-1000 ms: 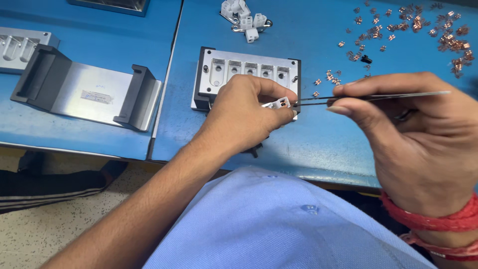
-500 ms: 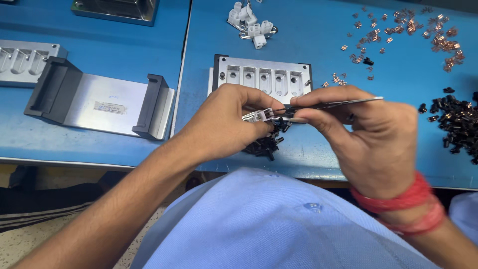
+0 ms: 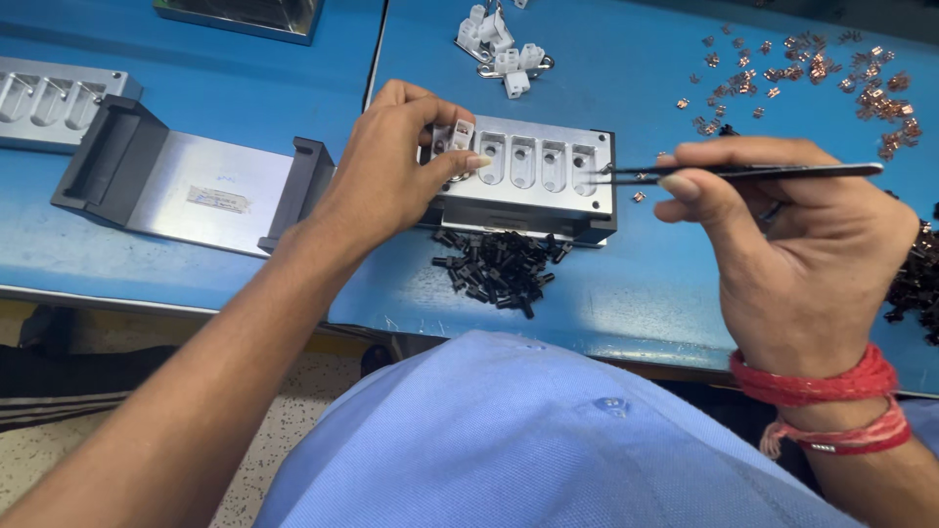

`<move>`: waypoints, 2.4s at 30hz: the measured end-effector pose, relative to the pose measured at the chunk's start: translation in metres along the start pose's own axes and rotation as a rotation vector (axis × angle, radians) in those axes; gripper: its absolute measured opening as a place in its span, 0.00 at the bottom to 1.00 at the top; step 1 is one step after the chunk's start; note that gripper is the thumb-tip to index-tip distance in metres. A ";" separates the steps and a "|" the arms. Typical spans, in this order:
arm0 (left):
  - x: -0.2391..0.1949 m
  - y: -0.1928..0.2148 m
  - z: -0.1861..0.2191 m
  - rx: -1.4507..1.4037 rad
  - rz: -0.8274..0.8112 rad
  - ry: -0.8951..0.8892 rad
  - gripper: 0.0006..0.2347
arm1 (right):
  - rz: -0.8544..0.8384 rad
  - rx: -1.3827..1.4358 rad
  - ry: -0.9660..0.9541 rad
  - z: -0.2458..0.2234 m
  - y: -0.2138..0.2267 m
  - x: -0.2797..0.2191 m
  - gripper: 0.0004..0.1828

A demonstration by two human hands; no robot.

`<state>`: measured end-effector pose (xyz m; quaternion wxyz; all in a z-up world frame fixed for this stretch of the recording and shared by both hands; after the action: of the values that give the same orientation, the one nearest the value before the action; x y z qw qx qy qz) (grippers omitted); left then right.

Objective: The person uses tweezers to pick up small black and copper-colored components and places them into slots on a metal fixture. The person repeatedly picks components from piles on the table and inserts them into the fixture, then removes the fixture and places it aside.

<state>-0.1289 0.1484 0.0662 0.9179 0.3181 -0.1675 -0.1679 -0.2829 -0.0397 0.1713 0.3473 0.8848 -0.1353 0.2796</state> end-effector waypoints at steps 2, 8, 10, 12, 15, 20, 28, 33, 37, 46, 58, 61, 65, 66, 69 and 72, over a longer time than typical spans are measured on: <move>0.001 -0.012 -0.016 0.021 -0.011 0.121 0.17 | -0.007 -0.030 -0.046 0.012 0.008 -0.006 0.08; -0.020 0.005 -0.006 -0.120 0.175 0.151 0.17 | -0.070 0.029 -0.396 0.095 0.024 -0.043 0.19; -0.041 0.014 -0.003 -0.091 0.222 0.214 0.12 | -0.102 0.108 -0.554 0.133 0.017 -0.055 0.23; -0.068 0.011 -0.005 -0.007 0.209 0.321 0.07 | -0.102 0.028 -0.571 0.159 0.011 -0.062 0.19; -0.096 -0.007 -0.001 0.056 0.078 0.251 0.09 | -0.158 -0.204 -0.451 0.181 -0.001 -0.055 0.14; -0.101 -0.018 -0.002 0.134 0.008 0.106 0.09 | -0.169 -0.365 -0.176 0.176 -0.022 -0.041 0.14; -0.091 -0.015 -0.006 0.226 -0.119 0.121 0.07 | -0.200 -0.308 -0.509 0.137 -0.004 -0.059 0.12; -0.090 -0.006 -0.018 -0.077 -0.188 0.437 0.08 | -0.171 0.254 -0.352 0.070 -0.035 -0.049 0.11; -0.081 -0.003 0.003 -0.417 -0.226 0.426 0.07 | -0.187 0.391 -0.330 0.042 -0.063 -0.031 0.15; -0.050 -0.025 0.023 -0.913 -0.566 0.474 0.12 | -0.175 0.299 -0.117 0.009 -0.049 0.001 0.15; -0.010 -0.085 0.073 -0.884 -1.038 0.492 0.15 | -0.192 0.114 -0.047 0.032 0.009 -0.003 0.14; 0.018 -0.118 0.084 -0.770 -1.106 0.383 0.16 | -0.143 -0.041 -0.094 0.048 0.033 -0.005 0.18; 0.112 -0.152 0.072 -0.100 -0.999 -0.006 0.24 | -0.185 -0.063 -0.301 0.080 0.052 -0.015 0.17; 0.157 -0.151 0.066 -0.013 -0.806 -0.065 0.25 | -0.200 -0.085 -0.342 0.088 0.056 -0.020 0.16; 0.277 -0.121 0.008 0.586 -0.230 0.041 0.25 | -0.243 -0.080 -0.561 0.106 0.066 -0.048 0.15; 0.341 -0.127 -0.049 0.826 -0.273 0.035 0.25 | -0.204 0.067 -0.541 0.097 0.073 -0.068 0.12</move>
<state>0.1684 -0.0614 0.0167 0.6858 0.6806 -0.1616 -0.2011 -0.3298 -0.1561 0.1120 0.2955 0.9473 -0.1240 0.0016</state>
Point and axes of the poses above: each hand's wrist, its own x-axis towards the middle knuckle, its own y-axis out of the back of the hand, z = x × y, the point moved 8 cm from there along x, towards the middle knuckle, and after that the axes turned 9 degrees about y, right-handed, at the moved point
